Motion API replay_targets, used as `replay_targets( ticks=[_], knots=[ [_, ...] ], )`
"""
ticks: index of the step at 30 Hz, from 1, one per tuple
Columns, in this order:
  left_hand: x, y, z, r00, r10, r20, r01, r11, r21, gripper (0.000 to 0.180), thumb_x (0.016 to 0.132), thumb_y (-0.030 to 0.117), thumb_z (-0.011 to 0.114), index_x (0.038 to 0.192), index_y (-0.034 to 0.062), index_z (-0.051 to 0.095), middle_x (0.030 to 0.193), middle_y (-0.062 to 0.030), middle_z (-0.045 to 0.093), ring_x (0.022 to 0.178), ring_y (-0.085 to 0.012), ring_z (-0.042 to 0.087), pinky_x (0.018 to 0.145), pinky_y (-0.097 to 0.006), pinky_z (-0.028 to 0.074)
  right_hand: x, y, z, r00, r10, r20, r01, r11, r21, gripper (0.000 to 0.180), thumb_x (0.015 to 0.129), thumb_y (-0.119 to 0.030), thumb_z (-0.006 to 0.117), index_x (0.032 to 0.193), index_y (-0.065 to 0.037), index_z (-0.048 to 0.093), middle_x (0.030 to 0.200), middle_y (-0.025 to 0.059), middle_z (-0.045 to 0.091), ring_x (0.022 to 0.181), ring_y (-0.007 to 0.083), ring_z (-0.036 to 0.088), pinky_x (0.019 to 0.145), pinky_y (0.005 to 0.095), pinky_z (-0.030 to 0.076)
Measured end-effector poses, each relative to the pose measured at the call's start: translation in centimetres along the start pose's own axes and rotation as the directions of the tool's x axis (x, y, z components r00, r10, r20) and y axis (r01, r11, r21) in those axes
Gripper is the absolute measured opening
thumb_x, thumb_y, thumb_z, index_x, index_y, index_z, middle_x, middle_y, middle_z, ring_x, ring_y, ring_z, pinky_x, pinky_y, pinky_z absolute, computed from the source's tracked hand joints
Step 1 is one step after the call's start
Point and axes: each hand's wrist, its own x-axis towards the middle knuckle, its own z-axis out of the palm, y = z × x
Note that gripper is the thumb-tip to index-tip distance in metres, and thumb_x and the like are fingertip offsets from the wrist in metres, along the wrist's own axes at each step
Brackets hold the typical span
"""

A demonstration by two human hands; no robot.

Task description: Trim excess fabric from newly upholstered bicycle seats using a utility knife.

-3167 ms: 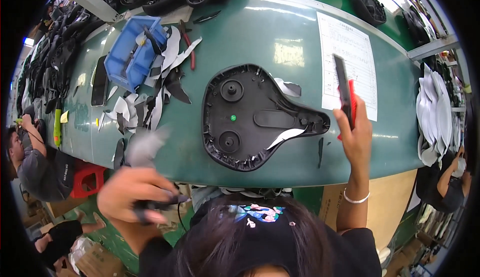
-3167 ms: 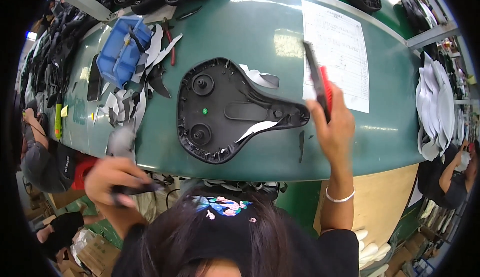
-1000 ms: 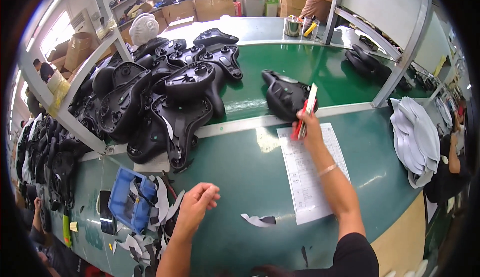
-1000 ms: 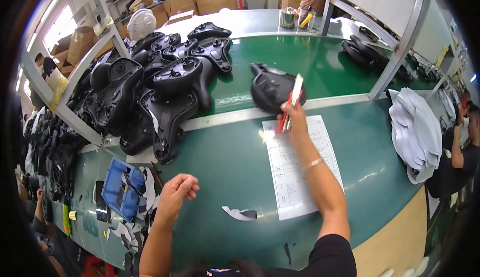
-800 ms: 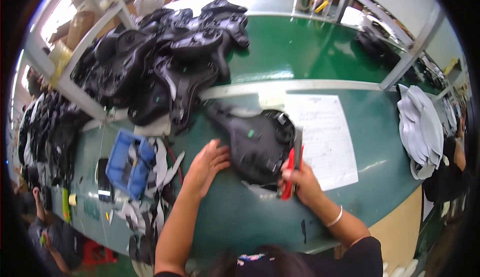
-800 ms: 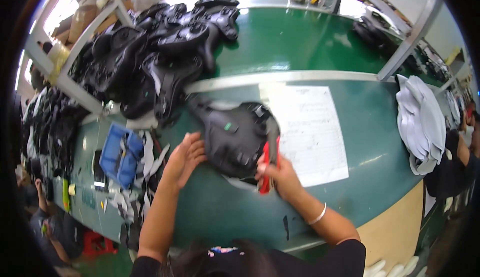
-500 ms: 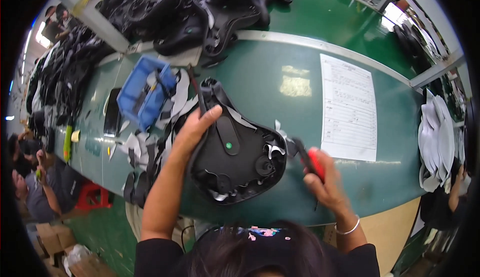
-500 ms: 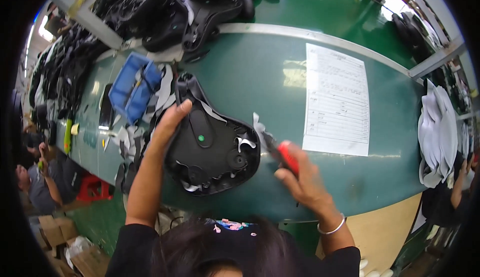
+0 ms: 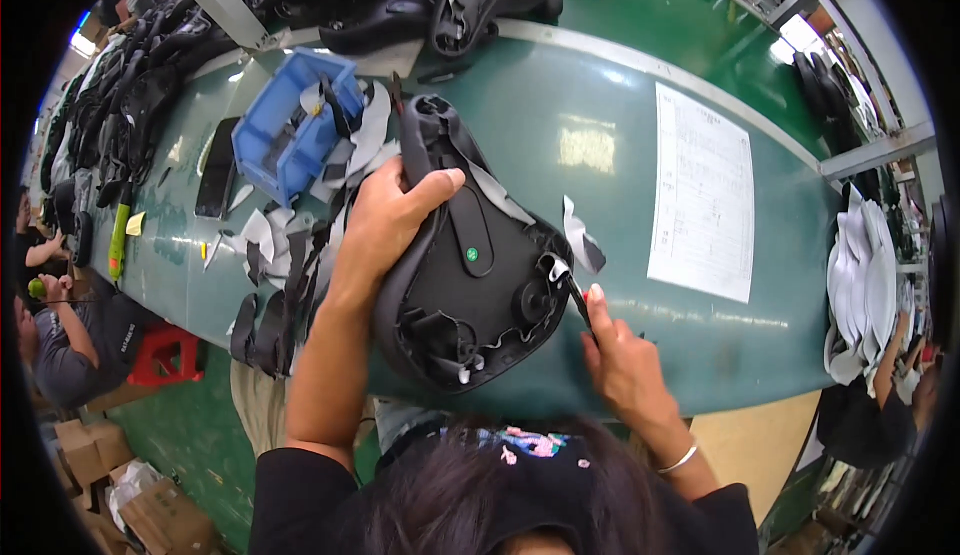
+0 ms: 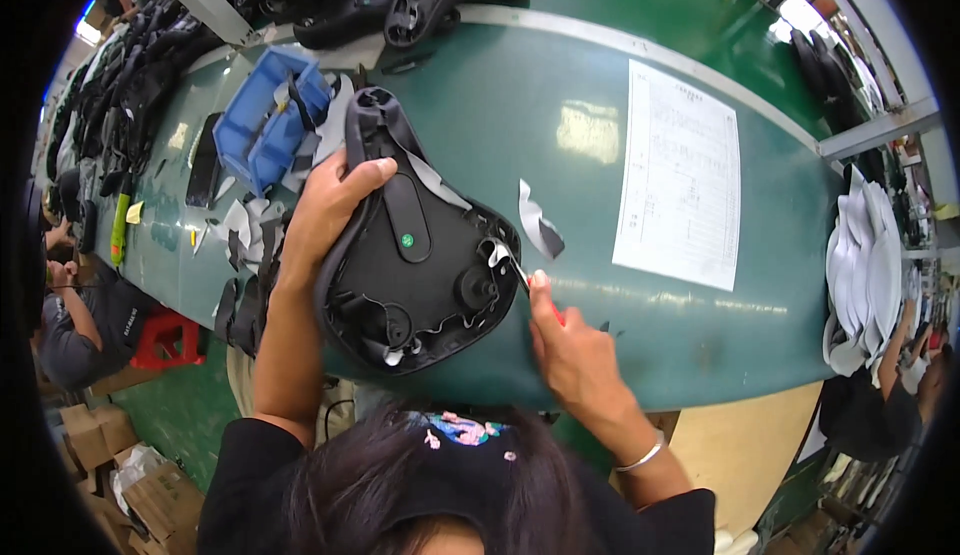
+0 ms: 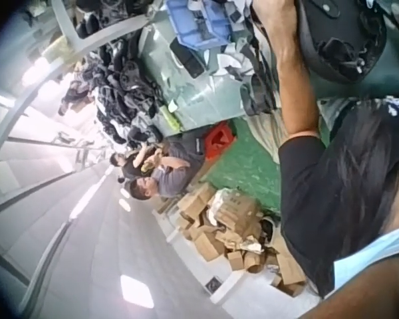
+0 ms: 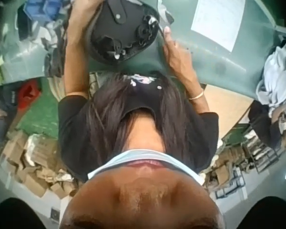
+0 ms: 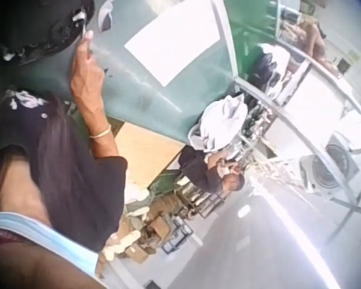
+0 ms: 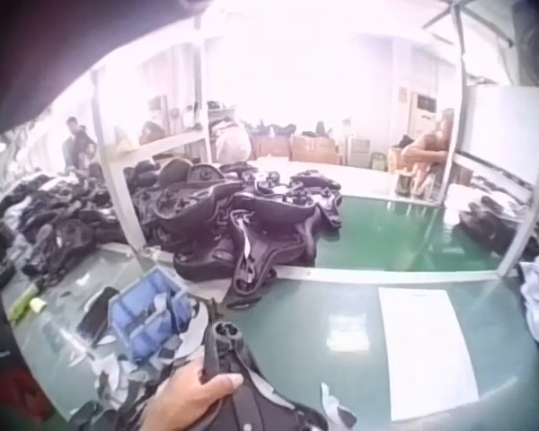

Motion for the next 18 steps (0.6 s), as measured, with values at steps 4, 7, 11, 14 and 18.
replay_targets(
  ticks=[4,7,11,14,18],
  knots=[
    [-2.7,-2.6,0.0,0.983,0.005,-0.183,-0.035,0.986,-0.162,0.041,0.079,0.031,0.067,0.097,-0.0043,0.057,0.083,-0.0039,0.059,0.072,-0.0106,0.054,0.068,-0.024,0.045,-3.8,-3.4,1.7,0.968,0.198,-0.155,-0.147,0.946,0.290,0.068,0.083,-0.009,0.064,0.142,-0.012,0.031,0.073,0.0185,0.057,0.056,0.0385,0.057,0.049,0.0468,0.046],
    [-4.7,-2.9,-0.2,0.976,0.005,-0.219,-0.051,0.977,-0.206,0.039,0.082,0.029,0.066,0.102,-0.0031,0.056,0.087,-0.0034,0.057,0.076,-0.0098,0.052,0.070,-0.025,0.045,-5.0,-2.7,0.3,0.981,0.178,-0.076,-0.128,0.892,0.433,0.068,0.082,-0.013,0.069,0.140,-0.007,0.033,0.089,0.0187,0.065,0.072,0.0355,0.066,0.064,0.0383,0.054],
    [-6.6,-4.4,-0.3,0.954,0.086,-0.288,-0.166,0.950,-0.265,0.036,0.084,0.023,0.065,0.108,-0.0016,0.053,0.092,-0.0031,0.055,0.080,-0.0098,0.051,0.072,-0.024,0.044,-1.0,-1.9,-0.7,0.913,0.260,-0.315,-0.029,0.811,0.584,0.064,0.082,-0.014,0.070,0.136,-0.006,0.037,0.105,0.0165,0.064,0.089,0.0269,0.067,0.069,0.0345,0.053],
    [-7.4,-5.0,0.2,0.954,0.123,-0.274,-0.208,0.930,-0.304,0.036,0.084,0.020,0.064,0.110,-0.0010,0.052,0.094,-0.0032,0.054,0.081,-0.0102,0.050,0.075,-0.025,0.044,5.1,-5.2,-3.0,0.876,0.260,-0.406,0.002,0.840,0.542,0.063,0.081,-0.015,0.072,0.134,-0.005,0.039,0.117,0.0171,0.059,0.096,0.0245,0.065,0.072,0.0348,0.052],
    [-7.8,-6.7,0.7,0.935,0.130,-0.329,-0.238,0.919,-0.313,0.040,0.083,0.021,0.066,0.113,-0.0013,0.049,0.101,-0.0059,0.053,0.092,-0.0129,0.049,0.081,-0.029,0.042,8.9,-2.3,-0.7,0.834,0.047,-0.550,0.207,0.897,0.391,0.057,0.079,-0.009,0.069,0.129,-0.004,0.043,0.096,0.0080,0.062,0.063,0.0116,0.056,0.058,0.0247,0.049]
  ],
)
